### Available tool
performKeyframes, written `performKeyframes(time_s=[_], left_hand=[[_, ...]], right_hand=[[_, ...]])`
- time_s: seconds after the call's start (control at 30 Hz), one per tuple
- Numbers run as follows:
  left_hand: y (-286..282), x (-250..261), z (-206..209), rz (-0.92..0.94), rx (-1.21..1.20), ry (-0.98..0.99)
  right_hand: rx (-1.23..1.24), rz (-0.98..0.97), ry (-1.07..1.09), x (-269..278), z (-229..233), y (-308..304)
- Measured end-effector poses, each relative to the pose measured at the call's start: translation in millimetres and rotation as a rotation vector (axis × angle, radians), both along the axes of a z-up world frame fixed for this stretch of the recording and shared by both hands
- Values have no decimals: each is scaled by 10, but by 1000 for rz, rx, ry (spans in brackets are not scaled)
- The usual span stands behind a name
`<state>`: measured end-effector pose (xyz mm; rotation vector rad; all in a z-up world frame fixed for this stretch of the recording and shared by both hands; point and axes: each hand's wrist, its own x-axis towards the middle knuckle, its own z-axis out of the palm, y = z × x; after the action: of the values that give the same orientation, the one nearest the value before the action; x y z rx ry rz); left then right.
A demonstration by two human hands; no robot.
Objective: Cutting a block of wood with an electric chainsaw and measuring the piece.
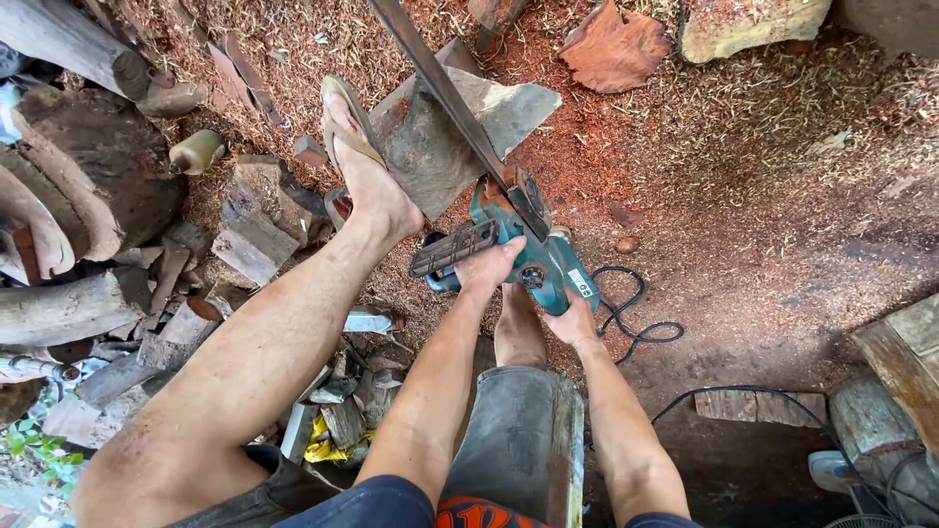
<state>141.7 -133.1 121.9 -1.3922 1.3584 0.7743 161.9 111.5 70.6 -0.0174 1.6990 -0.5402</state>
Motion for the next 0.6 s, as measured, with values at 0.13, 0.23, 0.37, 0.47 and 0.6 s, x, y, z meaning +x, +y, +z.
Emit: performKeyframes(time_s=[0.13, 0.23, 0.37, 0.47, 0.6], left_hand=[[-4, -7, 11, -5, -12, -4], [10, 40, -45, -14, -45, 23], [26, 53, -78, -4, -51, 13], [-24, 42, -98, -27, -41, -3], [-73, 74, -110, -52, -11, -39]], right_hand=[[-18, -36, -12, 65, -77, 27], [-24, -25, 1, 73, -96, 15], [-18, -11, -18, 44, -86, 12], [4, -17, -20, 14, 20, -43], [49, -37, -43, 26, 155, -33]])
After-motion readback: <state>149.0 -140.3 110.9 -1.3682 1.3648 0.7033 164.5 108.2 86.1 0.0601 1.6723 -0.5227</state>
